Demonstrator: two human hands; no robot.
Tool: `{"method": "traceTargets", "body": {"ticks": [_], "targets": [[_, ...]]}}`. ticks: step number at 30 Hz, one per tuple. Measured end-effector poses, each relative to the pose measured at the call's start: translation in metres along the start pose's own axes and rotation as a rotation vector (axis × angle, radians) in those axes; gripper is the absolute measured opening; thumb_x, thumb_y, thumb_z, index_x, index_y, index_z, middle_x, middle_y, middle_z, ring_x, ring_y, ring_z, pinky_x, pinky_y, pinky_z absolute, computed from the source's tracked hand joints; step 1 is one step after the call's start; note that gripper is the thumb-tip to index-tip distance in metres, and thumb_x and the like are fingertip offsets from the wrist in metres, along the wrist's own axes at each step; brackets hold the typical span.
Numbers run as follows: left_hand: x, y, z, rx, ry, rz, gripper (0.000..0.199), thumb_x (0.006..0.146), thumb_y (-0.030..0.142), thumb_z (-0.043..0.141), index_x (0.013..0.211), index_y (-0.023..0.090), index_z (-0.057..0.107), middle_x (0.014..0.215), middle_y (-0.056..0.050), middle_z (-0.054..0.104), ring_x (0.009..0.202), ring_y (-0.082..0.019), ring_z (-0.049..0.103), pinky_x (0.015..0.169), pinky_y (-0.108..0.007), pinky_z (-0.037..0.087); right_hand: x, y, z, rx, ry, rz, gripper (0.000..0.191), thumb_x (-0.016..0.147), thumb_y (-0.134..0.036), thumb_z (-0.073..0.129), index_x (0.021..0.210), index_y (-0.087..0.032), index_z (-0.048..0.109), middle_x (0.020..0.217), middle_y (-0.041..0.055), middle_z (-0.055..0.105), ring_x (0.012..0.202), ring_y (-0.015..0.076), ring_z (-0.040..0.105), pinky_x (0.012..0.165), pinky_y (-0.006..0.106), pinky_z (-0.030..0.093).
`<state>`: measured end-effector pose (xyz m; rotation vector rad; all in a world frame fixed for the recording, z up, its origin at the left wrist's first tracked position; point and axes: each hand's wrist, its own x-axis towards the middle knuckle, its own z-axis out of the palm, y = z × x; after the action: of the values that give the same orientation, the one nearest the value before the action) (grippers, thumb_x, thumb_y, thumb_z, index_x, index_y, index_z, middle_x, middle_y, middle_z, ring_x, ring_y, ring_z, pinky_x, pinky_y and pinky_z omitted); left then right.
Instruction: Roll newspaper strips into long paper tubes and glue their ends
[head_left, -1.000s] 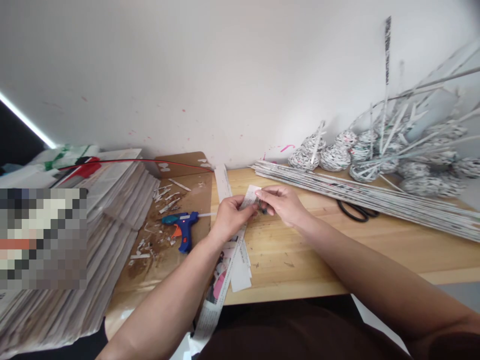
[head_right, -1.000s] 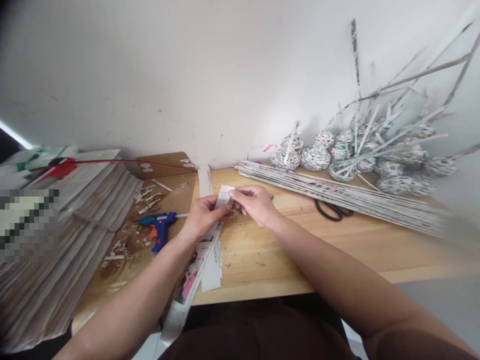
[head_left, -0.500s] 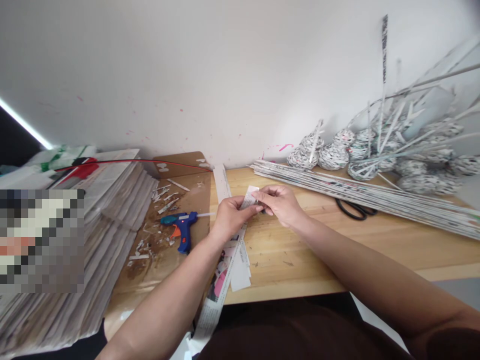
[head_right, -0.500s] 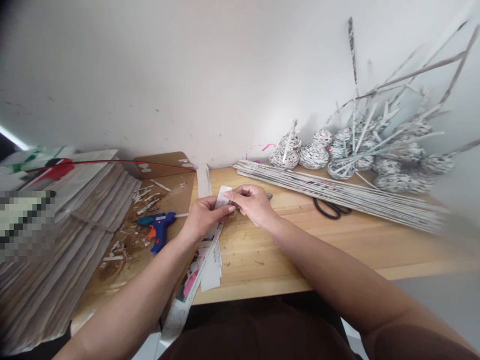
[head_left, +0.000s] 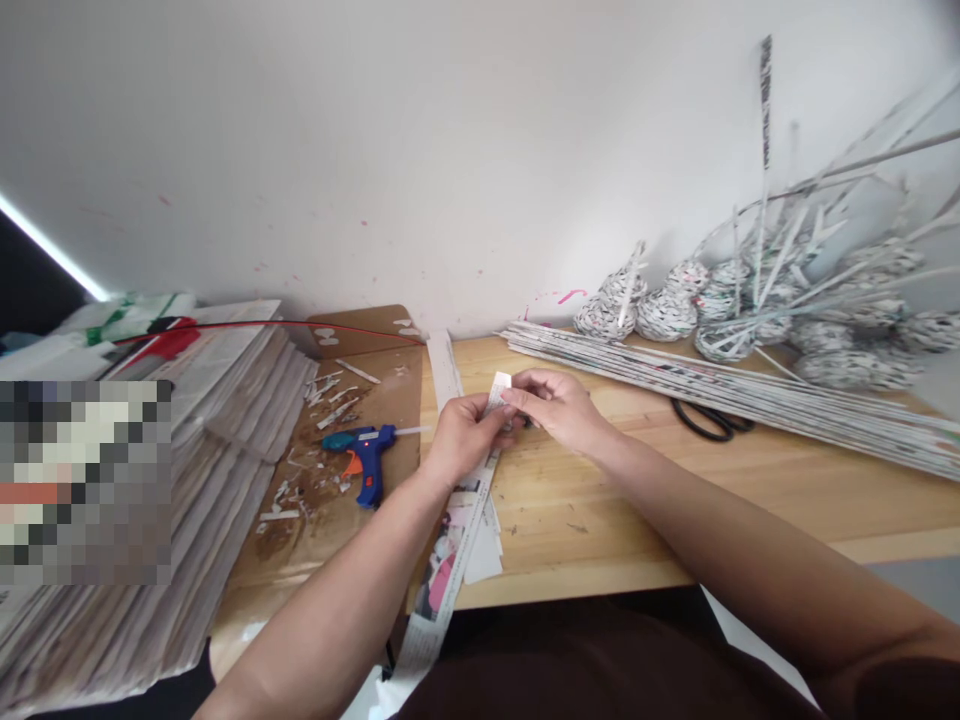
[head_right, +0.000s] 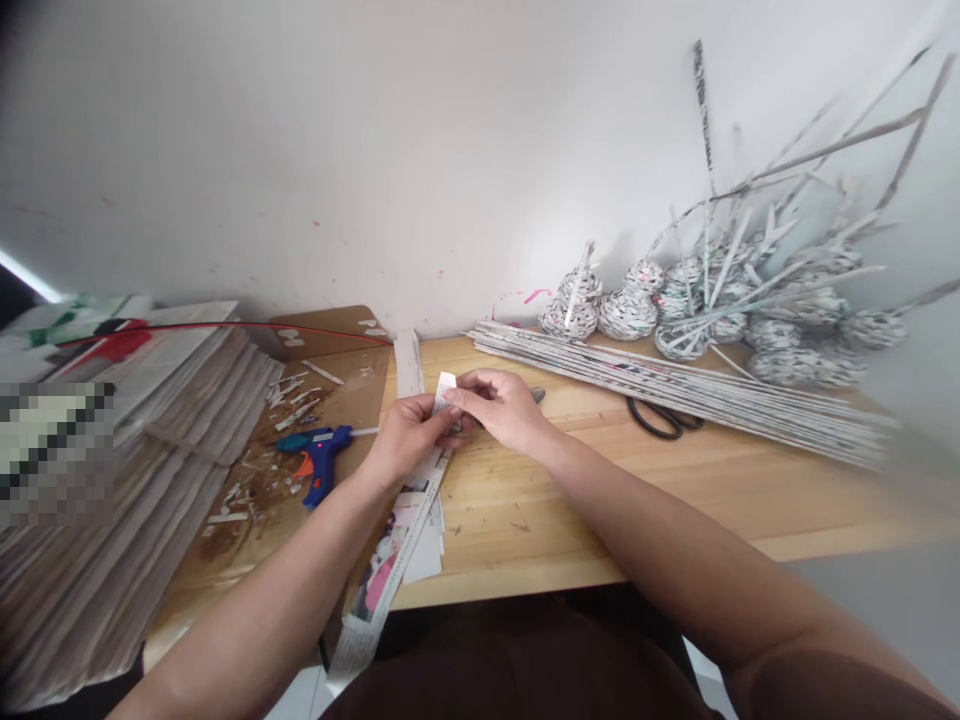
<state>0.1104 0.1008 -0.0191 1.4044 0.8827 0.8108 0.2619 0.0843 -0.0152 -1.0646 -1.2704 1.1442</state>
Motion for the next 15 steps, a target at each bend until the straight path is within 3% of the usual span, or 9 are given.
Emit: {"method": "traceTargets", "body": {"ticks": [8, 15], "targets": [[0.002, -0.008, -0.003, 0.076, -0.016, 0.042, 0.031, 0.072, 0.044, 0.071, 0.081, 0.015, 0.071, 0.078, -0.006, 0.071, 0.068, -0.015, 0.064, 0.063, -0.025, 0.053, -0.002, -0.001, 0.002, 0.042, 0.048, 0.049, 0.027, 0.071, -0.042, 0.074, 0.070, -0.015, 0.068, 0.054, -0.0039, 0.055, 0.042, 0.0053, 0.042, 0.041, 0.021, 0.032], [-0.002, -0.005, 0.001, 0.044, -0.064, 0.001, 0.032, 0.078, 0.045, 0.065, 0.079, 0.013, 0.071, 0.079, -0.006, 0.070, 0.068, -0.015, 0.063, 0.064, -0.026, 0.054, 0.000, 0.008, 0.003, 0.149, 0.034, 0.094, 0.030, 0.066, -0.041, 0.079, 0.066, -0.015, 0.062, 0.054, -0.0027, 0.058, 0.042, 0.0074, 0.050, 0.039, 0.020, 0.037]]}}
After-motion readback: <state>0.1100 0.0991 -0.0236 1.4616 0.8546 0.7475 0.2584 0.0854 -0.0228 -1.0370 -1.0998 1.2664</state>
